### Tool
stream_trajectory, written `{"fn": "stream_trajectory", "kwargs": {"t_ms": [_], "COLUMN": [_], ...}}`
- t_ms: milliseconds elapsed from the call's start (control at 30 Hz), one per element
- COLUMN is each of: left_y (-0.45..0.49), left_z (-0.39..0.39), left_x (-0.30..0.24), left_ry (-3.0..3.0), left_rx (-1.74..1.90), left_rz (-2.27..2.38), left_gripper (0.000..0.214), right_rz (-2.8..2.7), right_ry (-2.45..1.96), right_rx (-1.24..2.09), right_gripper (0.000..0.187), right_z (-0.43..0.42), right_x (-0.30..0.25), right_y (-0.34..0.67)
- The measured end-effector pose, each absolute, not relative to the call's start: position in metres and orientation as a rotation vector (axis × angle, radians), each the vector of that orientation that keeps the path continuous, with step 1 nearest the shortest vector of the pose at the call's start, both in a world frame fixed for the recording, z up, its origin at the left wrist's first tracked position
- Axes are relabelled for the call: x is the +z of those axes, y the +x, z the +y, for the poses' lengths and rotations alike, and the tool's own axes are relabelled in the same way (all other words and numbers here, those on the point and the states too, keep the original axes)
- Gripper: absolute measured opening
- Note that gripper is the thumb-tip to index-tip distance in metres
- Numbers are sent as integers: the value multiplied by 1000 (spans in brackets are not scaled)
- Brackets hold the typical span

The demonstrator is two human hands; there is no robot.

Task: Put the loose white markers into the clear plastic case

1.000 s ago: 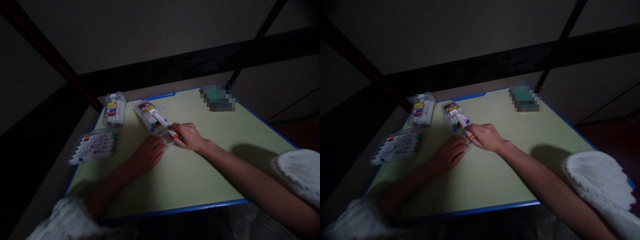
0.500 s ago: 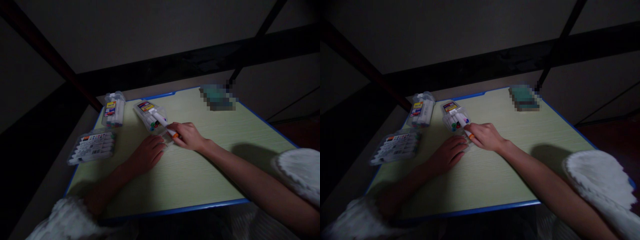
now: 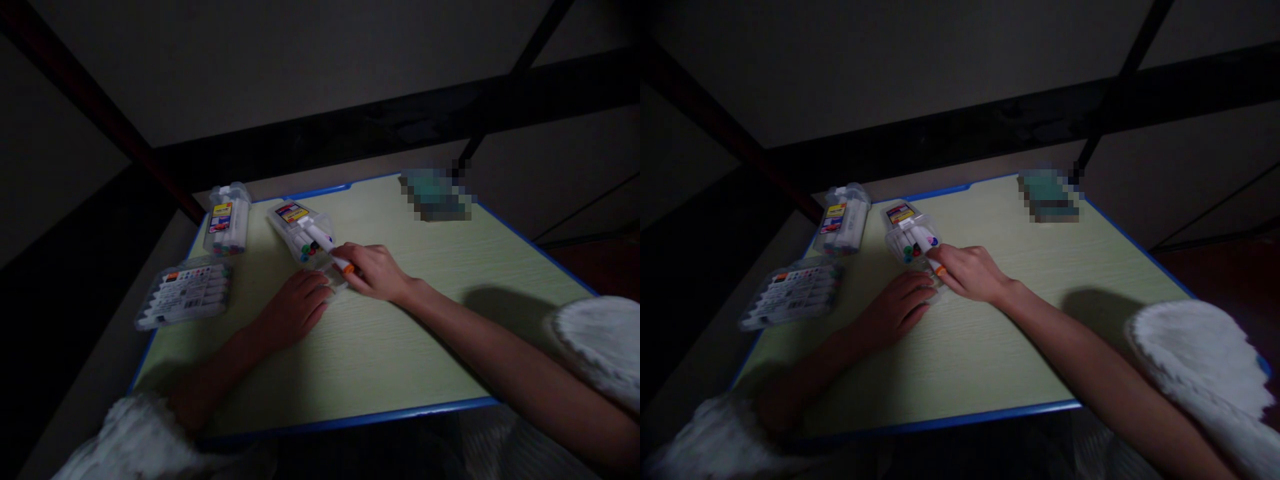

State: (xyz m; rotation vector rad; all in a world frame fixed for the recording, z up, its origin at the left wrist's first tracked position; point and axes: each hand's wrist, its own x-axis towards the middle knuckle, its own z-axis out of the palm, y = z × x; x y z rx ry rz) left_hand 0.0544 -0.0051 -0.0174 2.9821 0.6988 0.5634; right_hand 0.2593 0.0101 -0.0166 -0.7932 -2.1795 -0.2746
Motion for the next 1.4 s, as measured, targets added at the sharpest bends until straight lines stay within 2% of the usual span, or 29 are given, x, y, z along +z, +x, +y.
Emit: {"fn": "stream_trajectory", "kwargs": {"t_ms": [867, 1400], "left_y": [54, 54], "left_z": [-5, -5], "left_x": [-19, -18], "left_ry": [2992, 2993], "left_rx": [563, 553], "left_rz": [699, 687], "left_gripper": [18, 18], "right_rz": [-2337, -2224], "right_ry": [-873, -867], "right_rx": [-93, -234], "right_gripper": [33, 30], "right_z": [11, 9], "right_x": [-20, -18], "right_y": [260, 258]}}
